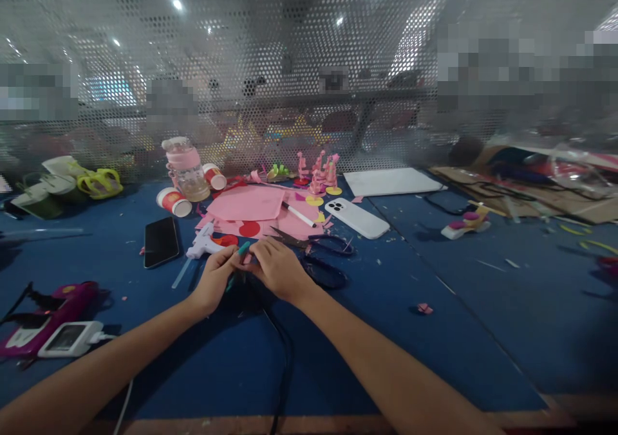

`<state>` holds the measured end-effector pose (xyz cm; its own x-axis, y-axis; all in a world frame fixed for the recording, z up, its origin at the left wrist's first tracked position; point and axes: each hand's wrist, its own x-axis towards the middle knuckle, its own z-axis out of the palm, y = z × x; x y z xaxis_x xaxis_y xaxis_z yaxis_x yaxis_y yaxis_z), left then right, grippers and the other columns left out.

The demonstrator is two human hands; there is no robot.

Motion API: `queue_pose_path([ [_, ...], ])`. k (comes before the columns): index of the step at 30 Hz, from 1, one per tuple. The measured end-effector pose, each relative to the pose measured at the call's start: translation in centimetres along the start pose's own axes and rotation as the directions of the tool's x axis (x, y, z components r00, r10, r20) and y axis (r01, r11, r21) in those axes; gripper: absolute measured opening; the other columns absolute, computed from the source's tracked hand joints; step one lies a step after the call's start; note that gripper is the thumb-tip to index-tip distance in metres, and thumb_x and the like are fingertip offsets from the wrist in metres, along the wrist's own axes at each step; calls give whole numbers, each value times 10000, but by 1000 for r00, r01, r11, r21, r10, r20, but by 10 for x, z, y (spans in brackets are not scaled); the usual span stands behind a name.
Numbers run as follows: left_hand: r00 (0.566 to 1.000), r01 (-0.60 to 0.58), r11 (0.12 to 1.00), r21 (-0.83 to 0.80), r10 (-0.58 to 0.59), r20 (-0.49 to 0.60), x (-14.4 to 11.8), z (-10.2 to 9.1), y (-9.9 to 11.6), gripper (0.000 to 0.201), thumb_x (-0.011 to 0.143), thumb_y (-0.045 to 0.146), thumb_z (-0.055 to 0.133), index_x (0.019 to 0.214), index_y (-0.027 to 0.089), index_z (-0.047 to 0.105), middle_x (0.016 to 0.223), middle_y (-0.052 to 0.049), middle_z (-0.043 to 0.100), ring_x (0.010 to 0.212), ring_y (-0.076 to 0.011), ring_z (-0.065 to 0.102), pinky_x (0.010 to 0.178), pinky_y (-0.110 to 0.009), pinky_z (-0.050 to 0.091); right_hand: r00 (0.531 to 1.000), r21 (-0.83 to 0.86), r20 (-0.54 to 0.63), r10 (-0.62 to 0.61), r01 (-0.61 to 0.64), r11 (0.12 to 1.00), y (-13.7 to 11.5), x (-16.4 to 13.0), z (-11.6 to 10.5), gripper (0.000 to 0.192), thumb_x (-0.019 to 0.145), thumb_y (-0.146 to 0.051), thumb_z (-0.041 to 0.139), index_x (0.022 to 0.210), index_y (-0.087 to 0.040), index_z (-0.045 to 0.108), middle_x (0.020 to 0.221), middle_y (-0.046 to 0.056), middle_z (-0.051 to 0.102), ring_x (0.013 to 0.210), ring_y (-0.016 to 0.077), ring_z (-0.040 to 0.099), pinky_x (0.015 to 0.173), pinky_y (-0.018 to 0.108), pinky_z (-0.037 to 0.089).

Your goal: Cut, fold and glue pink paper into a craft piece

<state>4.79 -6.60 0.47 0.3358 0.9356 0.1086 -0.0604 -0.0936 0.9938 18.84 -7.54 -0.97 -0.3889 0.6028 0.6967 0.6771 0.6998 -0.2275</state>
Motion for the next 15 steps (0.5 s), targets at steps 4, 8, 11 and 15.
queue_pose_path([
  [4, 998, -1, 999, 36, -1, 61, 1, -2, -2, 424, 650, 587, 536, 593, 176, 447, 504, 65, 325, 448, -62, 255, 434, -200, 239, 1000, -37, -23, -19, 19, 999, 1, -1, 2, 285, 908, -329, 263, 781, -178, 469, 695, 74, 564, 677, 190, 506, 614, 299, 415],
  [8, 968, -252, 911, 327, 229, 105, 0, -9, -3, 367, 795, 500, 398, 650, 171, 469, 575, 34, 415, 534, -89, 362, 527, -219, 304, 994, 109, -59, 92, -85, 990, -6, -1, 2, 286, 901, -367, 283, 744, -189, 443, 662, 49, 533, 637, 168, 506, 583, 271, 411],
  [11, 937, -348, 812, 468, 320, 142, -2, -12, -3, 340, 831, 446, 352, 632, 178, 418, 574, 38, 395, 530, -93, 354, 528, -223, 298, 985, 238, -14, 171, -163, 958, -12, -1, 1, 305, 892, -410, 288, 725, -196, 426, 651, 26, 505, 602, 146, 492, 559, 253, 397],
  [15, 911, -404, 751, 523, 381, 156, -4, -11, -3, 321, 853, 404, 308, 639, 182, 396, 571, 40, 378, 523, -97, 348, 514, -224, 291, 965, 431, 28, 261, -248, 868, -19, 0, 0, 332, 882, -456, 282, 712, -202, 412, 613, -9, 457, 539, 116, 447, 513, 229, 363],
])
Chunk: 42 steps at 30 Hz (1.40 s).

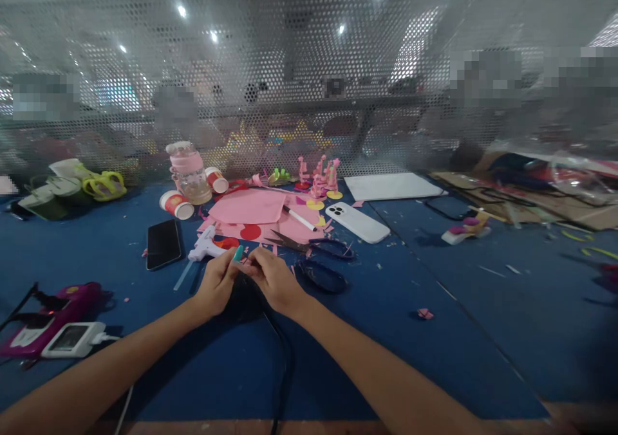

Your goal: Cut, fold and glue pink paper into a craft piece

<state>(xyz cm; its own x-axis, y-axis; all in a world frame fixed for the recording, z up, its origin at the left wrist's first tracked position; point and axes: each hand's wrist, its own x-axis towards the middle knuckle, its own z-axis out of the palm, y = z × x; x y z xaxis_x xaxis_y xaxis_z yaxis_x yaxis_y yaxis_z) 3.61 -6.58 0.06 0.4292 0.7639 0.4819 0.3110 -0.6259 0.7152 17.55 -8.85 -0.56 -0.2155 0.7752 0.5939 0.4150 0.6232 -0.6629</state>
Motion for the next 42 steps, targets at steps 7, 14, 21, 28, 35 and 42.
queue_pose_path([
  [7, 999, 16, 1000, -9, -17, -48, -2, 2, 2, 295, 862, 371, 313, 664, 178, 417, 550, 46, 365, 500, -91, 344, 491, -219, 290, 986, 173, -63, 155, -142, 974, -5, -2, 9, 343, 882, -447, 269, 657, -210, 373, 546, -33, 390, 481, 103, 395, 473, 229, 328],
  [14, 997, 19, 999, -34, -22, -74, -3, 3, 3, 326, 862, 406, 309, 642, 180, 396, 552, 47, 368, 500, -87, 334, 485, -216, 288, 955, 296, -60, 292, -262, 919, -9, -2, 14, 359, 856, -482, 312, 674, -194, 424, 494, -50, 396, 432, 89, 384, 421, 215, 293],
  [21, 988, 87, 993, -82, -97, -124, -6, 8, 3, 350, 855, 457, 298, 658, 185, 398, 540, 46, 374, 485, -90, 343, 477, -225, 290, 924, 364, -109, 368, -307, 879, -12, -3, 22, 372, 842, -503, 320, 625, -204, 366, 466, -64, 346, 414, 80, 340, 406, 211, 272],
  [28, 983, 118, 991, -68, -126, -130, -7, 9, 3, 356, 853, 461, 294, 649, 186, 389, 552, 44, 373, 490, -91, 340, 477, -231, 282, 921, 328, -107, 374, -322, 888, -10, -5, 24, 365, 844, -493, 306, 628, -205, 370, 502, -53, 349, 450, 89, 337, 435, 218, 280],
  [35, 980, 132, 990, -49, -138, -141, -10, 12, 3, 325, 856, 432, 301, 656, 191, 386, 555, 43, 395, 485, -91, 353, 468, -228, 287, 898, 358, -132, 419, -351, 865, -11, -4, 26, 377, 829, -520, 311, 626, -207, 371, 528, -47, 356, 486, 98, 343, 456, 223, 294],
  [42, 980, 111, 994, -14, -111, -166, -12, 14, 5, 298, 875, 395, 271, 701, 191, 403, 567, 38, 421, 482, -92, 371, 468, -228, 294, 888, 340, -162, 431, -359, 869, -14, -6, 28, 337, 835, -467, 318, 643, -201, 395, 544, -44, 375, 489, 96, 352, 471, 224, 298],
])
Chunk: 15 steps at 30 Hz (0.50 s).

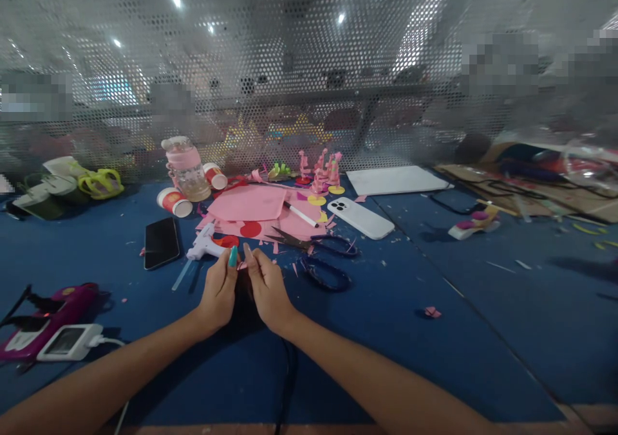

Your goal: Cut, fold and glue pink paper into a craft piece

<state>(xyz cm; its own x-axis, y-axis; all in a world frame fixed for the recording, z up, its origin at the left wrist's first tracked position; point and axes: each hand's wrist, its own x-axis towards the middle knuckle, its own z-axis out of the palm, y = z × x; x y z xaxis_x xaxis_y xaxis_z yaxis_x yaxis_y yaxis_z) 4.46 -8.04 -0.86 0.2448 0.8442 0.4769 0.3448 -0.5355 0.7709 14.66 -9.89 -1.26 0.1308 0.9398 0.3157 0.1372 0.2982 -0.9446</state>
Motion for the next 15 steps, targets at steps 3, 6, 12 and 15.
queue_pose_path([
  [3, 1000, -7, 1000, 2, 7, -9, -1, 0, 1, 309, 876, 404, 266, 705, 191, 410, 582, 32, 436, 495, -94, 382, 482, -231, 308, 1000, 12, -5, -12, 12, 1000, 0, -1, 1, 313, 840, -439, 327, 655, -199, 406, 556, -39, 385, 500, 98, 360, 471, 219, 306],
  [6, 1000, -8, 1000, -11, 8, -22, -1, 0, 1, 322, 878, 412, 256, 695, 191, 401, 578, 33, 433, 498, -93, 382, 490, -232, 317, 1000, 20, -5, -20, 20, 1000, -1, -2, 2, 301, 842, -425, 337, 656, -200, 408, 560, -36, 385, 510, 101, 365, 471, 216, 313],
  [12, 1000, -24, 1000, -7, 24, -18, -1, 0, 1, 319, 878, 417, 267, 711, 190, 416, 583, 31, 447, 493, -93, 383, 477, -231, 311, 999, 45, -30, -23, 24, 999, -2, -3, 4, 307, 845, -434, 336, 653, -203, 401, 557, -40, 373, 495, 97, 347, 459, 215, 307],
  [15, 999, -41, 999, -15, 40, -18, -1, 0, 1, 318, 879, 416, 269, 716, 189, 421, 592, 26, 457, 500, -95, 395, 481, -230, 317, 999, 31, -46, -26, 27, 999, -1, -4, 5, 317, 843, -441, 328, 645, -203, 395, 541, -42, 373, 481, 96, 344, 450, 216, 301],
])
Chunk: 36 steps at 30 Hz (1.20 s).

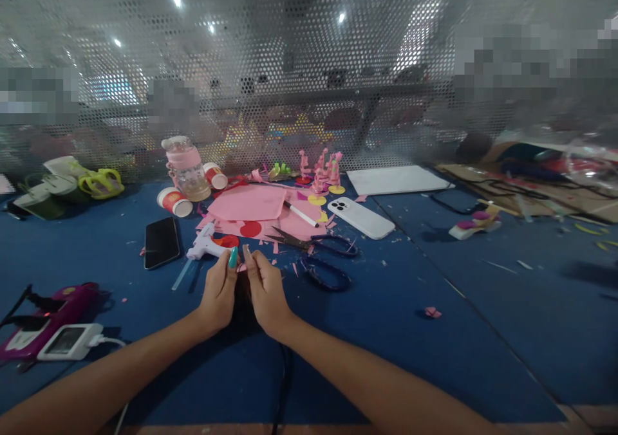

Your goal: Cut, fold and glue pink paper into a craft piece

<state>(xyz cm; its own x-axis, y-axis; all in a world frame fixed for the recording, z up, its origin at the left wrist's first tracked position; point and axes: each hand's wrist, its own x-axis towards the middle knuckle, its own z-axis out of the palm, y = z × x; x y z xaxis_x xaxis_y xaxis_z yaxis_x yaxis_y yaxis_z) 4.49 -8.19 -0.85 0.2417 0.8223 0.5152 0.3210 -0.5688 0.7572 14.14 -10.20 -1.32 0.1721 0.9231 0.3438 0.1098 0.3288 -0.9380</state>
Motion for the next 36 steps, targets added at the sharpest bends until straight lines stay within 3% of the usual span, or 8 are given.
queue_pose_path([
  [17, 1000, 9, 1000, -24, -9, -11, -2, 1, 2, 319, 883, 414, 261, 701, 195, 405, 589, 27, 452, 499, -96, 392, 479, -231, 312, 999, -29, -15, -45, 45, 999, -2, -4, 2, 312, 867, -410, 311, 638, -207, 373, 514, -50, 358, 445, 82, 331, 424, 216, 284],
  [25, 1000, -22, 998, 64, 22, 1, 1, -2, 0, 272, 875, 354, 279, 676, 196, 378, 553, 44, 398, 472, -89, 361, 472, -225, 296, 999, -70, -17, -36, 35, 997, 1, -4, 0, 322, 875, -416, 303, 637, -207, 362, 498, -58, 323, 424, 75, 305, 394, 208, 254],
  [36, 1000, 12, 999, -33, -12, -1, 0, 1, 2, 284, 876, 394, 291, 727, 193, 425, 590, 30, 457, 495, -91, 389, 471, -223, 312, 998, -59, -37, -59, 56, 997, 0, -4, 2, 314, 871, -410, 309, 628, -216, 351, 515, -46, 336, 434, 87, 315, 405, 222, 276],
])
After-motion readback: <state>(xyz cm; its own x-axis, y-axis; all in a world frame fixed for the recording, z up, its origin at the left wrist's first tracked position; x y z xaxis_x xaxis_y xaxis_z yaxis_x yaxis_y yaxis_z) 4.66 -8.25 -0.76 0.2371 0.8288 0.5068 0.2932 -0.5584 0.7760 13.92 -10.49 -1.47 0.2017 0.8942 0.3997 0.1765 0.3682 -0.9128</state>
